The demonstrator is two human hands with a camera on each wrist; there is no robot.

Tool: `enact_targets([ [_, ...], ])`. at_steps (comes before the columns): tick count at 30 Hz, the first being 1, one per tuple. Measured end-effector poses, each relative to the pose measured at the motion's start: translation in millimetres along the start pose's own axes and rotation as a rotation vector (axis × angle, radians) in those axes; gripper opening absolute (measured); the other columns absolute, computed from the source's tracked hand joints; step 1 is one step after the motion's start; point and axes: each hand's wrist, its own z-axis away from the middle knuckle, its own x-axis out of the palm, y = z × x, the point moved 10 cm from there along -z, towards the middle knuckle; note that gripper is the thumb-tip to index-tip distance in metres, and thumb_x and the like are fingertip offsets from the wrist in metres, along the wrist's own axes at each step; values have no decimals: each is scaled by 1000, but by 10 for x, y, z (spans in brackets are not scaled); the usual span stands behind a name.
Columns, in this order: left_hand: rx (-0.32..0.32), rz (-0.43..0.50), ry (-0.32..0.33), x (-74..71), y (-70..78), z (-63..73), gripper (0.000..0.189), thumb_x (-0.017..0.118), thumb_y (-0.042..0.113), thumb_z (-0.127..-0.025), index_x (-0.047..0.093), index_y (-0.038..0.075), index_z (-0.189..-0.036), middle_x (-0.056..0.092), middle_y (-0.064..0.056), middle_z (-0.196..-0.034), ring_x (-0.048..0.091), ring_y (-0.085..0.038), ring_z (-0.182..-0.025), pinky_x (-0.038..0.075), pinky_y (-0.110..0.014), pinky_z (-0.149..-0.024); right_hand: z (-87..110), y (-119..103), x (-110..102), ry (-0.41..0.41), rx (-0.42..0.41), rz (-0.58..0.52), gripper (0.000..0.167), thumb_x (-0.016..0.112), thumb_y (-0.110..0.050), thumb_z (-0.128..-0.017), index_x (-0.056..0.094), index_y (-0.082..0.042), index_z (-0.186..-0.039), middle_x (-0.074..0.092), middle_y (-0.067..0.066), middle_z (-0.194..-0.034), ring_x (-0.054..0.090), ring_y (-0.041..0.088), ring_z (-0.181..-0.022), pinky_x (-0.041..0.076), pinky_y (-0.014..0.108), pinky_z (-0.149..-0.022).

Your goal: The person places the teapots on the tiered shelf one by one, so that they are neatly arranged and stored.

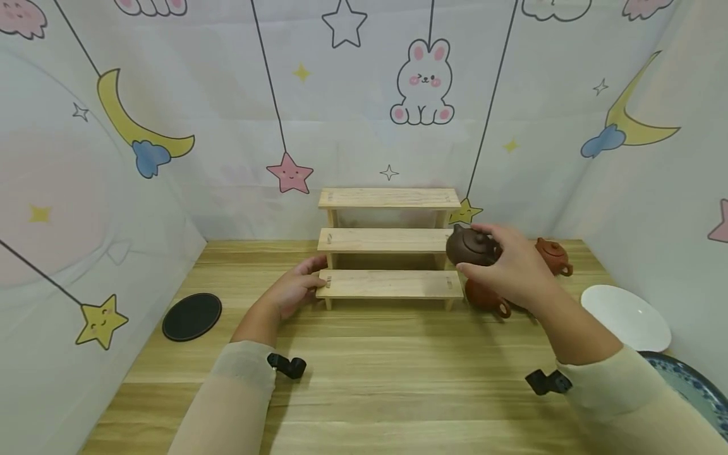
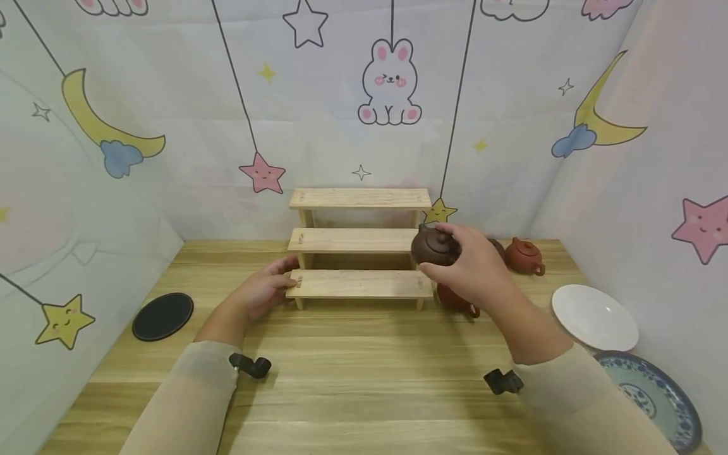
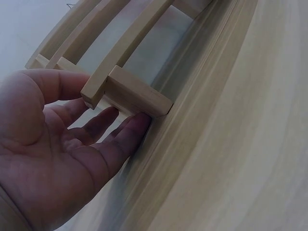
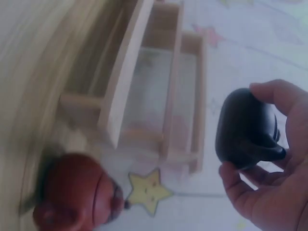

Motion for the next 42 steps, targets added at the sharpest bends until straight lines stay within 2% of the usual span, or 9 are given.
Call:
enact_targets([
  [3,2,0,-5,9,5,-4,72,53,5,-104,27,12,-170,26,-12,-177,39,-38,-154,43,-46,-117,-106,-189,117,3,-39,-7,84,83,-48,-91,48,-18,-161,54,17,-154,52,41,-139,52,62,-103],
  [7,1,1,-5,13,11,-17,72,53,6,-103,28,13,-170,26,-12,-177,39,-38,-154,42,-46,-118,-310,-409,266,-13,-61,-22,82,82,-47,-91,48,-22,-161,51,13,-159,53,38,-139,53,60,-104],
  [14,3,0,-12,21,27,-34,72,52,5,-104,26,12,-171,27,-12,-177,40,-38,-153,44,-45,-115,-835,-774,422,-6,-93,-65,83,84,-46,-88,50,-22,-159,53,8,-157,54,31,-135,53,54,-104],
  [21,4,-2,-23,28,32,-21,71,51,6,-105,25,13,-171,27,-13,-177,44,-38,-150,50,-37,-104,-1362,-1124,539,-26,-158,-97,81,84,-42,-87,52,-16,-158,55,10,-155,53,29,-135,50,52,-109],
  [26,-10,18,-14,7,20,28,72,51,6,-105,24,15,-171,24,-11,-178,40,-40,-154,47,-44,-111,-1640,-1282,682,-54,-168,-83,81,81,-42,-89,50,-14,-159,59,9,-152,55,28,-130,48,50,-110],
  [30,-12,31,-16,1,15,37,73,51,6,-105,24,14,-172,23,-10,-179,37,-40,-156,43,-49,-117,-1770,-1323,758,-62,-142,-77,83,81,-40,-87,49,-15,-160,59,8,-152,54,27,-127,47,48,-109],
  [35,-14,34,-11,-10,13,38,73,51,6,-105,24,13,-171,23,-11,-178,38,-40,-155,46,-45,-112,-1860,-1364,816,-60,-138,-78,84,81,-38,-86,49,-14,-160,58,9,-153,54,27,-129,47,47,-110],
  [42,-12,29,-23,22,10,18,74,52,6,-104,22,12,-172,23,-12,-178,39,-40,-154,47,-43,-111,-1874,-1220,862,-32,-82,-136,81,83,-42,-89,51,-15,-158,57,10,-154,54,30,-136,45,49,-116],
])
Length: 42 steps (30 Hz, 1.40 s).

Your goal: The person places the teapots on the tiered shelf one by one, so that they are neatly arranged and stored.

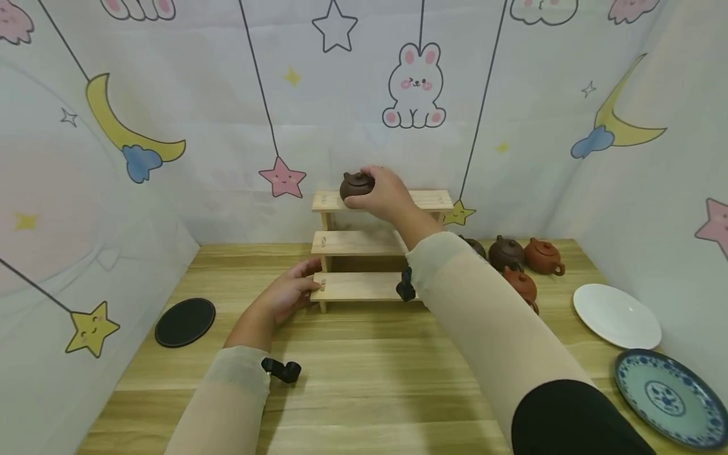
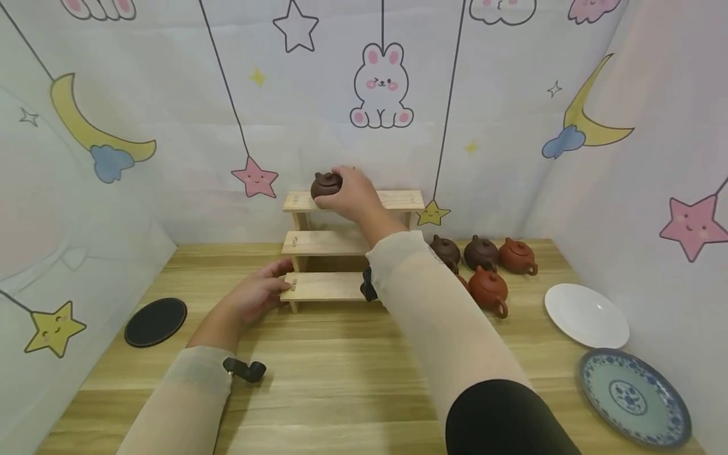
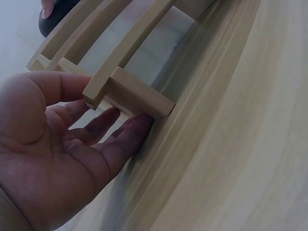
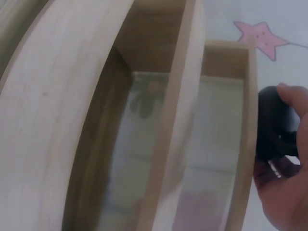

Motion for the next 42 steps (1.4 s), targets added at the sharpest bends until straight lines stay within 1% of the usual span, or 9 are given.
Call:
enact_targets([
  [11,2,-8,2,13,-5,-5,74,53,7,-104,24,14,-172,23,-12,-178,39,-40,-155,46,-47,-115,51,86,-19,31,39,-93,84,84,-46,-91,48,-18,-162,52,9,-161,51,30,-145,43,49,-120],
  [18,5,-7,7,-15,9,18,73,53,6,-104,25,14,-171,24,-12,-178,40,-40,-154,48,-44,-111,239,100,-138,63,29,-128,82,81,-52,-93,48,-24,-162,50,0,-165,48,25,-150,45,48,-120],
  [22,8,2,5,-10,18,24,73,52,5,-104,25,13,-171,24,-12,-178,41,-40,-153,50,-40,-107,505,155,-224,87,23,-171,80,79,-55,-93,49,-26,-161,50,-3,-165,48,24,-151,47,51,-118],
  [25,8,0,2,-4,16,21,72,53,6,-105,25,13,-171,24,-12,-178,41,-39,-152,51,-37,-104,773,242,-278,87,3,-248,78,78,-55,-94,50,-27,-161,50,-2,-164,51,26,-148,50,52,-114],
  [29,4,0,5,-6,8,4,73,55,7,-104,27,14,-170,25,-11,-177,42,-38,-151,52,-36,-103,1152,457,-346,82,14,-322,78,77,-57,-94,49,-28,-161,51,-2,-163,55,30,-141,52,53,-111],
  [31,-3,3,12,-12,-5,-9,72,56,6,-104,29,16,-170,26,-10,-177,43,-38,-151,52,-36,-102,1323,593,-377,88,35,-314,77,75,-59,-94,50,-29,-160,52,-2,-161,56,29,-138,52,52,-110],
  [34,-6,2,17,-23,-19,-17,73,55,6,-103,28,16,-170,27,-10,-177,43,-38,-151,52,-36,-102,1535,773,-433,112,50,-306,72,74,-58,-96,52,-28,-158,56,2,-157,58,31,-135,54,46,-104],
  [39,-5,5,20,-25,-20,-12,73,54,7,-103,28,16,-170,27,-10,-177,43,-39,-151,50,-38,-105,1793,1041,-563,162,61,-306,66,75,-50,-98,55,-23,-155,59,9,-154,59,31,-135,52,20,-93],
  [42,-1,5,18,-14,-23,-1,73,53,6,-103,27,15,-171,26,-10,-177,41,-39,-153,49,-41,-109,1925,1220,-634,175,92,-285,67,75,-51,-98,55,-23,-156,59,10,-153,59,27,-132,50,12,-89],
])
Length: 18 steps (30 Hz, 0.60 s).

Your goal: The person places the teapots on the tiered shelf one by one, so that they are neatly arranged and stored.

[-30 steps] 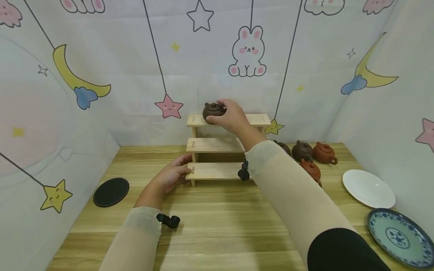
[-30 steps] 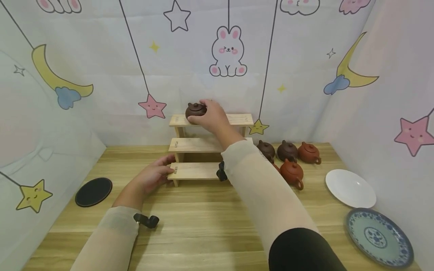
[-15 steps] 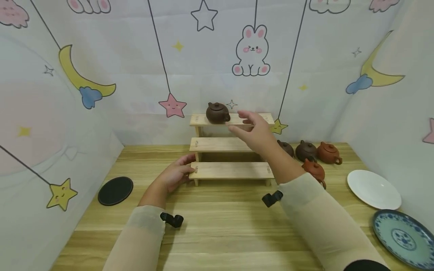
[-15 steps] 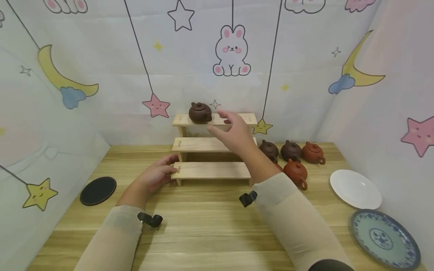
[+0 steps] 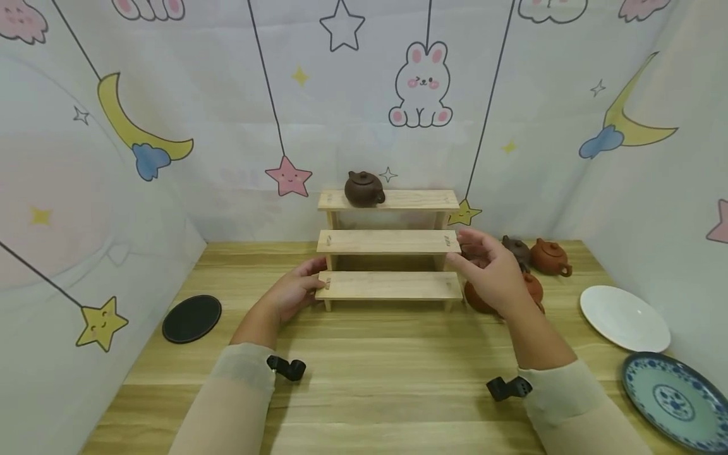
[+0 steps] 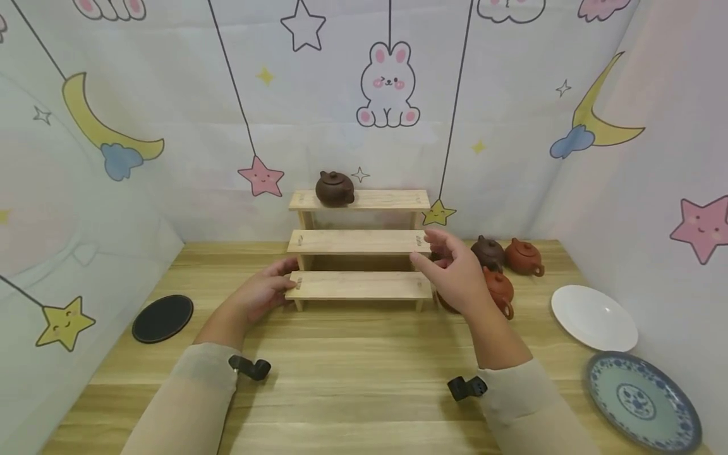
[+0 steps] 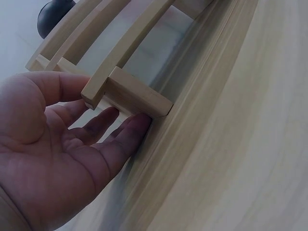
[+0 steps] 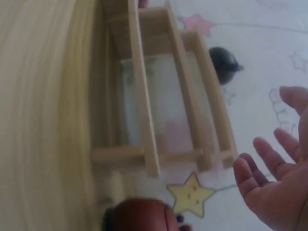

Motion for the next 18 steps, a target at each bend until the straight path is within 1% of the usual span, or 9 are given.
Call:
enact_targets([
  [3,-3,-2,-1,7,-11,7,74,53,6,-103,26,15,-171,25,-11,-178,41,-40,-154,47,-45,-113,82,167,-137,13,31,30,68,73,-54,-98,54,-23,-156,59,10,-153,59,25,-126,52,15,-85],
  [6,-10,-1,3,9,-22,18,74,54,7,-103,27,17,-171,25,-10,-178,40,-40,-154,46,-47,-114,137,308,-275,34,46,61,68,71,-55,-99,54,-23,-157,59,10,-152,58,27,-128,52,14,-84],
  [9,-15,-1,9,0,-29,20,73,54,8,-104,27,18,-171,27,-9,-177,41,-40,-154,48,-45,-112,174,426,-400,49,51,97,68,71,-54,-100,54,-19,-156,60,12,-151,58,30,-134,51,15,-93],
  [11,-13,-5,8,-3,-28,21,73,54,9,-104,28,18,-171,27,-10,-177,42,-39,-153,49,-41,-109,204,505,-470,48,64,121,69,70,-54,-100,54,-17,-156,59,12,-152,56,34,-138,51,25,-103],
  [13,-8,-8,3,-3,-21,16,73,54,9,-104,27,17,-171,28,-12,-177,43,-40,-152,51,-39,-105,235,590,-533,41,83,135,71,70,-54,-101,52,-17,-158,57,14,-155,54,38,-142,51,40,-110],
  [14,-5,-9,1,-2,-17,15,73,54,9,-104,27,17,-171,28,-12,-176,44,-40,-151,52,-37,-103,250,633,-564,40,95,144,71,70,-54,-101,51,-17,-158,57,14,-154,54,39,-142,50,47,-110],
  [15,-2,-10,-1,1,-10,14,73,54,9,-104,27,17,-171,28,-13,-176,44,-40,-151,52,-37,-101,264,672,-592,37,106,153,71,69,-55,-101,50,-18,-159,57,15,-154,54,40,-142,50,49,-109],
  [16,-1,-10,-2,4,-2,17,74,55,9,-104,26,17,-171,29,-14,-176,45,-40,-151,52,-36,-101,274,712,-621,35,115,160,72,69,-55,-101,50,-19,-160,57,16,-154,54,41,-141,51,48,-107],
  [18,1,-9,-3,4,11,15,74,55,8,-104,26,16,-172,29,-14,-176,44,-41,-151,52,-36,-100,286,772,-667,39,130,175,73,68,-56,-101,48,-19,-161,58,18,-152,55,39,-138,52,42,-102],
])
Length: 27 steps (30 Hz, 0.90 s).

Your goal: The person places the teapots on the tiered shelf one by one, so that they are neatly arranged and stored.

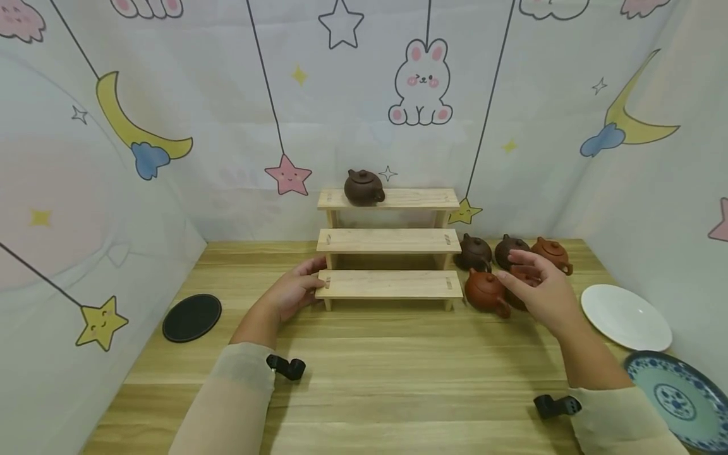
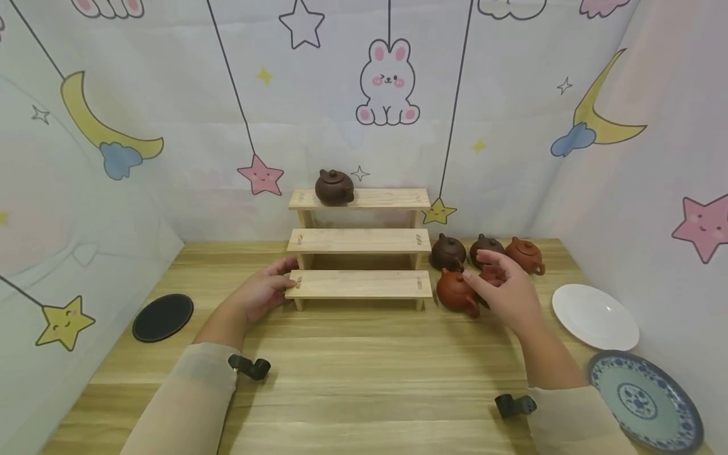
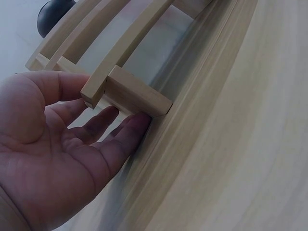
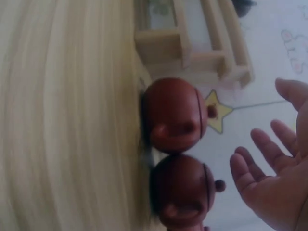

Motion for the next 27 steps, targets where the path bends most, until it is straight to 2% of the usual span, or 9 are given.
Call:
enact_targets([
  [3,-1,0,1,1,19,4,75,55,8,-104,25,16,-172,28,-13,-177,43,-40,-152,51,-37,-102,-11,61,-36,7,5,19,74,68,-56,-101,49,-17,-160,61,18,-149,56,34,-135,47,28,-94],
  [9,1,-3,-8,-1,43,12,75,54,8,-104,23,15,-172,26,-12,-177,42,-41,-153,50,-40,-106,-29,184,-87,28,4,25,76,69,-55,-101,48,-12,-160,58,14,-152,54,30,-137,44,15,-92],
  [14,3,-12,-13,6,42,14,74,53,8,-105,22,15,-172,25,-13,-177,41,-42,-154,49,-44,-110,-46,274,-159,48,30,34,79,71,-56,-99,48,-12,-161,59,18,-153,55,33,-136,45,14,-86],
  [19,1,-10,-13,5,23,0,74,53,9,-106,22,16,-172,24,-12,-178,39,-42,-156,44,-49,-117,-71,385,-232,49,72,63,83,72,-56,-98,45,-12,-163,54,20,-158,53,39,-138,47,22,-84],
  [24,-2,-4,-12,13,16,-1,74,53,8,-106,22,16,-172,24,-12,-178,38,-42,-156,43,-52,-119,-88,535,-239,10,124,77,89,72,-59,-97,40,-11,-165,48,21,-165,45,46,-148,52,49,-97],
  [27,-3,0,-13,15,5,-1,73,52,7,-106,22,15,-172,24,-12,-178,38,-42,-156,45,-50,-117,-99,612,-220,-21,133,83,91,72,-59,-97,38,-9,-166,44,24,-167,41,52,-150,49,64,-105],
])
